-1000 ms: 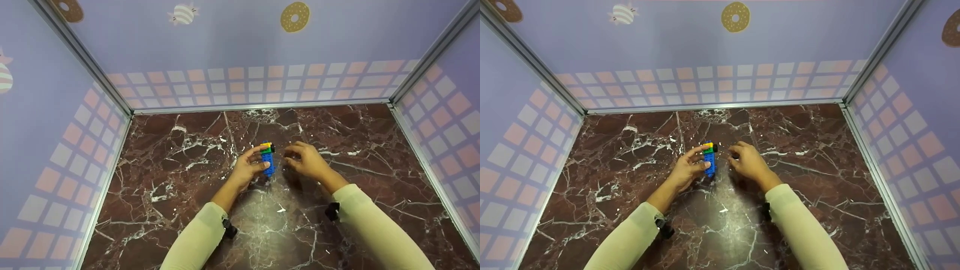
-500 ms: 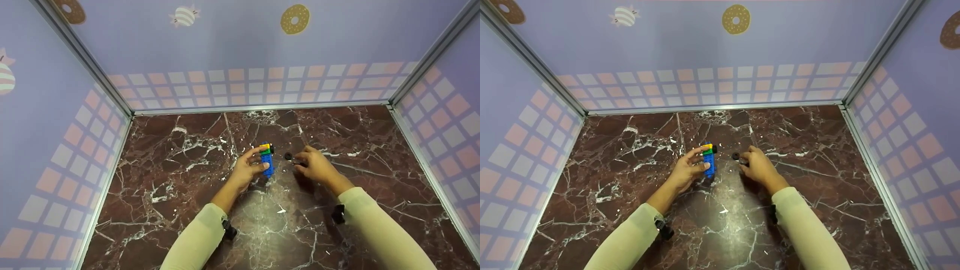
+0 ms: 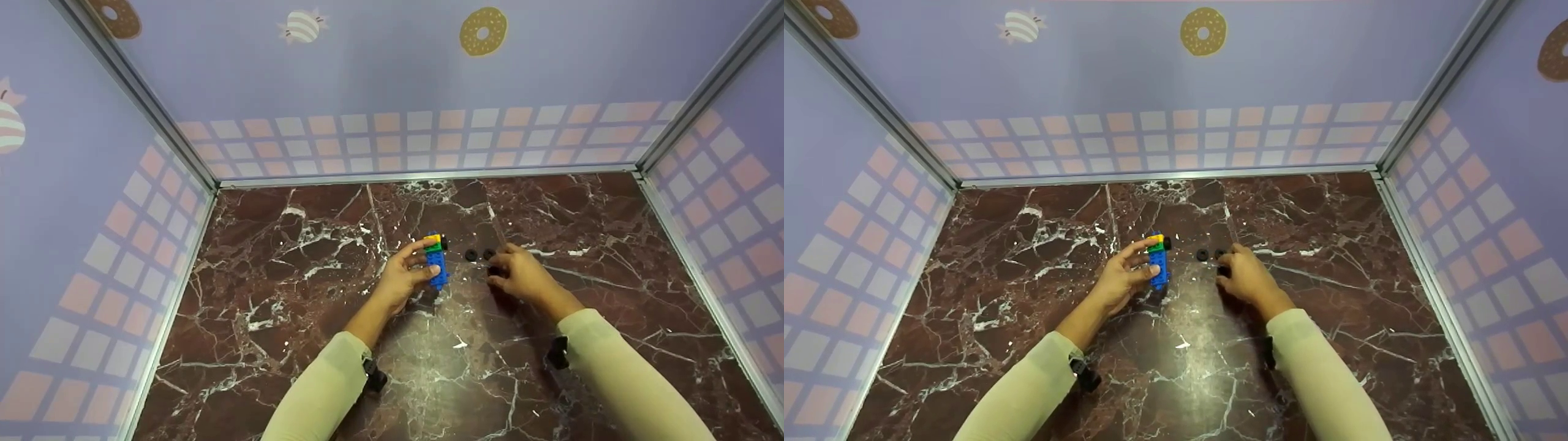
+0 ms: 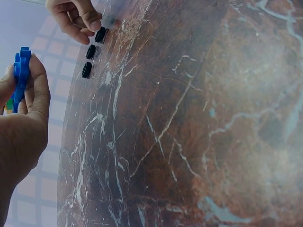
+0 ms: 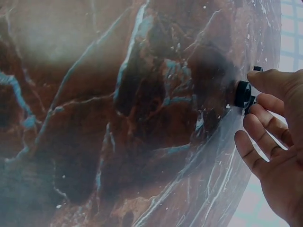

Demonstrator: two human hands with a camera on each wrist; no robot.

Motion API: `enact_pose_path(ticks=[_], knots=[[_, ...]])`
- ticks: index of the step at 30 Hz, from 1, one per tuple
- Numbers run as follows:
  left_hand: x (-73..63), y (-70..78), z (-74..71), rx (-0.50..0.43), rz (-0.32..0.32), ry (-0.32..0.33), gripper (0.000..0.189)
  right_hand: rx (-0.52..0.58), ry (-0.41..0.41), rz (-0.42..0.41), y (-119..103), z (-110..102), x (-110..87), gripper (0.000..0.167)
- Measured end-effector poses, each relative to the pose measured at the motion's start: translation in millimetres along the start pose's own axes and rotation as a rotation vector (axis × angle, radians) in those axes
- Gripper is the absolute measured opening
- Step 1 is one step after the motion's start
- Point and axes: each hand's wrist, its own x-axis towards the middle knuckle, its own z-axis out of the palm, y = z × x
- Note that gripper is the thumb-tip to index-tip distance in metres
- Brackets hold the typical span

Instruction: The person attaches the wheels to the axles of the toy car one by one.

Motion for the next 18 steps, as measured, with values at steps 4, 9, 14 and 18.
enact_pose_path(ticks=[4, 9, 14, 18], knots=[[0.3, 0.1, 0.8, 0.0, -0.003, 0.002, 0.063, -0.014, -0.004, -0.021, 2.7, 0.2, -1.9, 0.027], [1.3, -0.9, 1.1, -0.003, -0.002, -0.003, 0.063, -0.021, 0.006, -0.037, 4.7, 0.6, -3.9, 0.024], [1.3, -1.9, 0.1, 0.0, -0.006, -0.004, 0.061, -0.021, 0.01, -0.04, 5.6, 1.7, -4.2, 0.023], [1.2, -1.7, 0.3, 0.005, -0.01, -0.004, 0.062, -0.022, -0.001, -0.016, 6.7, 2.0, -5.0, 0.025]])
